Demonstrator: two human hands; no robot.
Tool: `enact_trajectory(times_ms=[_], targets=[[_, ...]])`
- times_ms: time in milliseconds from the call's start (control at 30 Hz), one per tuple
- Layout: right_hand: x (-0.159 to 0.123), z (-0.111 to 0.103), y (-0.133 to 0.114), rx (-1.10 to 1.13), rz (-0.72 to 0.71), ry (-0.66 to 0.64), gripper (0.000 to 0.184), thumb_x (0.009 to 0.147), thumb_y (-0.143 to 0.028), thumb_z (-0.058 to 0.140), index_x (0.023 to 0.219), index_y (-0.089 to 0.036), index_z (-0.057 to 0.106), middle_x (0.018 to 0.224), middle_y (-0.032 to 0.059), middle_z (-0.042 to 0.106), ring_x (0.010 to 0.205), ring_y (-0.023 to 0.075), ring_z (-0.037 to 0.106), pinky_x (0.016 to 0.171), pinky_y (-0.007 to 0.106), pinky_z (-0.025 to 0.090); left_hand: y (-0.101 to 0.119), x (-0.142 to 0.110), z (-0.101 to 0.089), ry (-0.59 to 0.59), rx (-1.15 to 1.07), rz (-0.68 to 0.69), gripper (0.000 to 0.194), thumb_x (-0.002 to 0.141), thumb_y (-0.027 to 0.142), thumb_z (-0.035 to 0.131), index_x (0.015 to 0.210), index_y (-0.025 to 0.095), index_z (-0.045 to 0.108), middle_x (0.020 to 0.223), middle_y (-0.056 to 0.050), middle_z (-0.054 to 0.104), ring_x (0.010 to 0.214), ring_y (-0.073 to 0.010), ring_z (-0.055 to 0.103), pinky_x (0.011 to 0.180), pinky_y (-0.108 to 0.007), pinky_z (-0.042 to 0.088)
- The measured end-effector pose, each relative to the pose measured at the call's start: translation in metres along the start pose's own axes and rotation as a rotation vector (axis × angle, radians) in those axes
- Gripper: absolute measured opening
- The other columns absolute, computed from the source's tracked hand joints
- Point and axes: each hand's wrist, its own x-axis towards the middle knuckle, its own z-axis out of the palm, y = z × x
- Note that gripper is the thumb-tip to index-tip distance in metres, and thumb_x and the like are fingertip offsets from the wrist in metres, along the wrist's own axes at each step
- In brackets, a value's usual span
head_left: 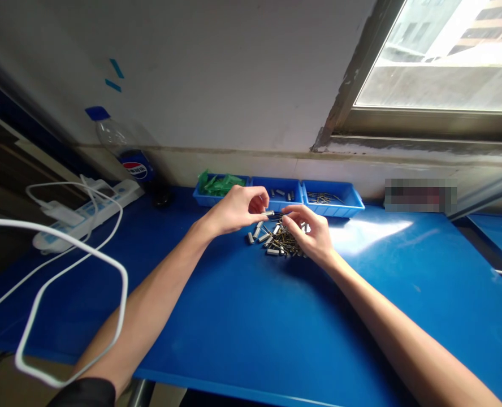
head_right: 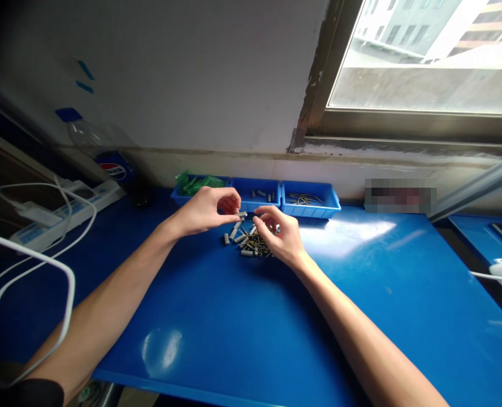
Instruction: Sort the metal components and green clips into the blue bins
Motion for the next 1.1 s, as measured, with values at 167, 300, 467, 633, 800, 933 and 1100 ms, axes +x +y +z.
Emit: enact_trajectory(times_ms=[167, 300, 467, 633, 800, 933, 1100], targets=[[0.013, 0.005, -0.011, 0.295, 0.173, -0.131, 0.039, 0.09, -0.054, 0.075, 0.113, -0.023, 0.071, 0.087, 0.0041, 0.079, 0.078, 0.0207, 0.072, 0.071, 0.033, 0.054, 0.007, 0.001, 0.006, 0.117, -0.059, 0.073, 0.02, 0.078, 0.028, 0.078, 0.084, 0.017, 0.063, 0.083, -0.003, 0.074, 0.076, -0.0175, 0.072, 0.075, -0.027, 0.058], [0.024, 0.006, -0.011, 0.313, 0.251, -0.077, 0.04, 0.082, -0.052, 0.082, 0.102, -0.018, 0.076, 0.081, 0.006, 0.079, 0.072, 0.0206, 0.072, 0.069, 0.033, 0.055, 0.002, 0.001, 0.004, 0.133, -0.003, 0.082, 0.021, 0.078, 0.03, 0.079, 0.085, 0.017, 0.064, 0.083, -0.003, 0.074, 0.075, -0.0172, 0.071, 0.072, -0.026, 0.056], [0.036, -0.006, -0.004, 0.098, 0.296, 0.116, 0.03, 0.08, -0.041, 0.08, 0.099, -0.018, 0.08, 0.078, 0.0059, 0.078, 0.069, 0.0214, 0.073, 0.066, 0.033, 0.056, 0.002, -0.005, -0.006, -0.193, 0.226, -0.082, 0.021, 0.08, 0.036, 0.079, 0.083, 0.019, 0.068, 0.076, -0.001, 0.072, 0.069, -0.0165, 0.066, 0.061, -0.025, 0.045], [0.039, -0.015, -0.002, 0.082, 0.355, 0.111, 0.032, 0.08, -0.033, 0.075, 0.108, -0.019, 0.08, 0.088, 0.0082, 0.081, 0.069, 0.022, 0.075, 0.064, 0.033, 0.058, 0.002, -0.007, -0.001, -0.415, 0.409, -0.195, 0.027, 0.07, 0.036, 0.085, 0.082, 0.02, 0.067, 0.078, -0.001, 0.072, 0.066, -0.0175, 0.064, 0.054, -0.026, 0.037], [0.033, -0.021, -0.003, 0.14, 0.292, 0.079, 0.028, 0.084, -0.036, 0.072, 0.102, -0.016, 0.079, 0.087, 0.0093, 0.08, 0.066, 0.0185, 0.071, 0.065, 0.032, 0.057, -0.002, -0.005, 0.003, -0.44, 0.436, -0.222, 0.019, 0.068, 0.024, 0.078, 0.083, 0.02, 0.067, 0.078, -0.002, 0.073, 0.065, -0.0185, 0.064, 0.053, -0.026, 0.039], [0.029, -0.027, -0.004, 0.154, 0.229, 0.021, 0.029, 0.086, -0.04, 0.073, 0.102, -0.017, 0.078, 0.083, 0.0075, 0.079, 0.063, 0.0166, 0.068, 0.065, 0.032, 0.055, -0.008, -0.006, -0.003, -0.428, 0.392, -0.189, 0.03, 0.06, 0.01, 0.068, 0.088, 0.019, 0.071, 0.077, -0.002, 0.073, 0.063, -0.0183, 0.064, 0.054, -0.026, 0.042], [0.029, -0.032, -0.006, 0.187, 0.218, -0.072, 0.03, 0.087, -0.044, 0.077, 0.102, -0.018, 0.078, 0.082, 0.0069, 0.078, 0.063, 0.0167, 0.066, 0.063, 0.031, 0.054, -0.008, -0.003, -0.01, -0.154, 0.127, -0.04, 0.037, 0.068, 0.012, 0.066, 0.103, 0.017, 0.076, 0.082, -0.002, 0.076, 0.074, -0.0176, 0.07, 0.067, -0.024, 0.053]])
